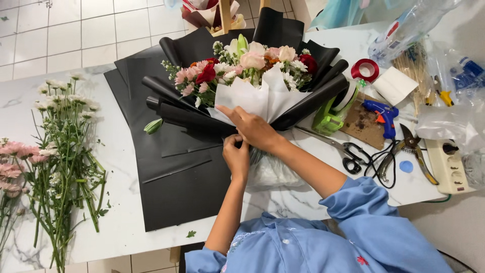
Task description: The person wraps a mixed flower bouquet with black wrapping paper. They fold and tuck the paper around the stems, then use a stapler to secure the layers in place.
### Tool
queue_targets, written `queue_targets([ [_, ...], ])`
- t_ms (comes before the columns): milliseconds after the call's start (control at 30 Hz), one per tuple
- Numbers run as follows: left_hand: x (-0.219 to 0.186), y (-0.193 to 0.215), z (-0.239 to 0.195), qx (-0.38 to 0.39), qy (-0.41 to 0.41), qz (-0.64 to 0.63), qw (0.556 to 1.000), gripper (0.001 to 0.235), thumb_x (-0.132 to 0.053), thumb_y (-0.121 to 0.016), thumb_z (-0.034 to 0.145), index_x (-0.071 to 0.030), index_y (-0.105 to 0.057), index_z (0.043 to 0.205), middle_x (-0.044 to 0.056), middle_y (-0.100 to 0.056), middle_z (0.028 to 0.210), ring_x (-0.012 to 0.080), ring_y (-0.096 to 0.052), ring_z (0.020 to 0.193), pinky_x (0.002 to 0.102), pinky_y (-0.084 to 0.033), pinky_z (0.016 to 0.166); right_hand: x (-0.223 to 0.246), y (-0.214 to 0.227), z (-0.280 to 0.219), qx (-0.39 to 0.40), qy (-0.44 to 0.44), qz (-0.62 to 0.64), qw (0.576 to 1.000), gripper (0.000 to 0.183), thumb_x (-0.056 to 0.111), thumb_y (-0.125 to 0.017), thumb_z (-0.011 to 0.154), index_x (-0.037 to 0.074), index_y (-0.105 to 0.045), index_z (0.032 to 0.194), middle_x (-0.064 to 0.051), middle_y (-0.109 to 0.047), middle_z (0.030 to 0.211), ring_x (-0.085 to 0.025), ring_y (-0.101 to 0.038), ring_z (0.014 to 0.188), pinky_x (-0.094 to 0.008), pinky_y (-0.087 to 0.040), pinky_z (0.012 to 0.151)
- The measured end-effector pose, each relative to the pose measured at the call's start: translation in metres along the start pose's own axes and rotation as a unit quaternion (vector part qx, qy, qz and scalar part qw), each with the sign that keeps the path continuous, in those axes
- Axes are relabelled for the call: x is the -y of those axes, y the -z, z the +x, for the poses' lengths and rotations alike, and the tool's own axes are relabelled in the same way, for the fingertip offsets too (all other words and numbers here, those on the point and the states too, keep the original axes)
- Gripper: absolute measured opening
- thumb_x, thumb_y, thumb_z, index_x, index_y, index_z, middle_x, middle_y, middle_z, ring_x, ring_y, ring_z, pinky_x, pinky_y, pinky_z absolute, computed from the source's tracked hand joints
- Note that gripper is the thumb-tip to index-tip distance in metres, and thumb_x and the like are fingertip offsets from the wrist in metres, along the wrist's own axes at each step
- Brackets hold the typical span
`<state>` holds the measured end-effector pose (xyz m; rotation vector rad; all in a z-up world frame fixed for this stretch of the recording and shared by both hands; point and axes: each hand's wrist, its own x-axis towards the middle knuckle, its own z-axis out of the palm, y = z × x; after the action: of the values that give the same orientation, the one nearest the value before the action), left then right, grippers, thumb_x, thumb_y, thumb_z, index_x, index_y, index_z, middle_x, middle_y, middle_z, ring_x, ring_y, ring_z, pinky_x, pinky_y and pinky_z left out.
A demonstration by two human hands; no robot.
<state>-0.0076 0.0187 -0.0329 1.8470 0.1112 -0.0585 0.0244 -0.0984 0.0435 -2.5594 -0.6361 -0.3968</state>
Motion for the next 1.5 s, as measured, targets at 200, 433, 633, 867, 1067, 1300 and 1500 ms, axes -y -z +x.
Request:
queue_targets([
  [200,-0.004,0.001,0.000,0.034,-0.006,0.018,0.999,0.012,-0.011,-0.068,0.100,-0.007,-0.062,0.090,0.013,-0.057,0.112,0.0430,-0.059,0.120,0.059,-0.047,0.102,-0.011,-0.012,-0.005,-0.028,-0.017,0.001,0.999,0.092,-0.007,-0.067,0.085,0.016,-0.026,0.164,-0.003,-0.052,0.108,-0.024,-0.068,0.071,-0.036,-0.056,0.062],
  [433,-0.003,-0.002,0.002,0.000,-0.021,0.044,0.999,0.016,-0.015,-0.072,0.097,-0.011,-0.060,0.087,0.006,-0.053,0.101,0.0316,-0.059,0.107,0.047,-0.046,0.098,-0.013,-0.011,-0.010,-0.043,-0.047,0.080,0.995,0.084,-0.009,-0.066,0.088,0.013,-0.032,0.161,-0.005,-0.051,0.110,-0.023,-0.071,0.083,-0.034,-0.059,0.069],
  [633,0.006,-0.005,0.003,0.011,-0.037,0.051,0.998,0.017,-0.014,-0.073,0.098,-0.011,-0.062,0.085,0.007,-0.057,0.093,0.0319,-0.063,0.102,0.049,-0.050,0.093,-0.015,-0.007,-0.004,-0.020,-0.049,0.101,0.994,0.088,-0.010,-0.069,0.086,0.013,-0.029,0.162,-0.006,-0.052,0.109,-0.023,-0.071,0.084,-0.034,-0.062,0.072],
  [867,0.002,-0.003,0.005,-0.001,-0.047,0.081,0.996,0.015,-0.014,-0.075,0.093,-0.010,-0.062,0.087,0.010,-0.059,0.089,0.0372,-0.067,0.094,0.048,-0.054,0.084,-0.005,0.075,-0.009,0.104,-0.130,0.290,0.942,0.036,0.026,-0.072,0.094,0.020,-0.069,0.129,-0.002,-0.058,0.066,-0.016,-0.061,0.061,-0.031,-0.050,0.061],
  [1067,-0.002,-0.005,0.004,0.003,-0.050,0.092,0.994,0.017,-0.014,-0.076,0.091,-0.012,-0.061,0.096,0.010,-0.059,0.095,0.0352,-0.067,0.095,0.049,-0.055,0.082,-0.025,0.062,-0.023,0.263,-0.139,0.082,0.951,0.025,0.037,-0.062,0.096,0.033,-0.075,0.117,-0.008,-0.063,0.058,-0.032,-0.064,0.061,-0.045,-0.050,0.062],
  [1300,-0.009,-0.002,-0.003,0.022,-0.061,0.088,0.994,0.017,-0.010,-0.067,0.101,-0.012,-0.051,0.106,0.009,-0.053,0.103,0.0358,-0.064,0.105,0.052,-0.056,0.078,-0.042,0.023,-0.023,0.253,0.004,-0.101,0.962,0.010,0.031,-0.063,0.093,0.037,-0.066,0.101,-0.004,-0.072,0.076,-0.030,-0.073,0.085,-0.046,-0.058,0.071],
  [1500,0.005,-0.005,0.002,0.036,-0.055,0.093,0.993,0.027,-0.009,-0.071,0.097,-0.014,-0.048,0.111,0.009,-0.052,0.107,0.0353,-0.064,0.106,0.054,-0.058,0.079,-0.039,0.021,-0.011,0.286,0.067,-0.167,0.941,0.012,0.031,-0.064,0.092,0.040,-0.065,0.100,-0.005,-0.072,0.072,-0.028,-0.074,0.080,-0.046,-0.059,0.071],
])
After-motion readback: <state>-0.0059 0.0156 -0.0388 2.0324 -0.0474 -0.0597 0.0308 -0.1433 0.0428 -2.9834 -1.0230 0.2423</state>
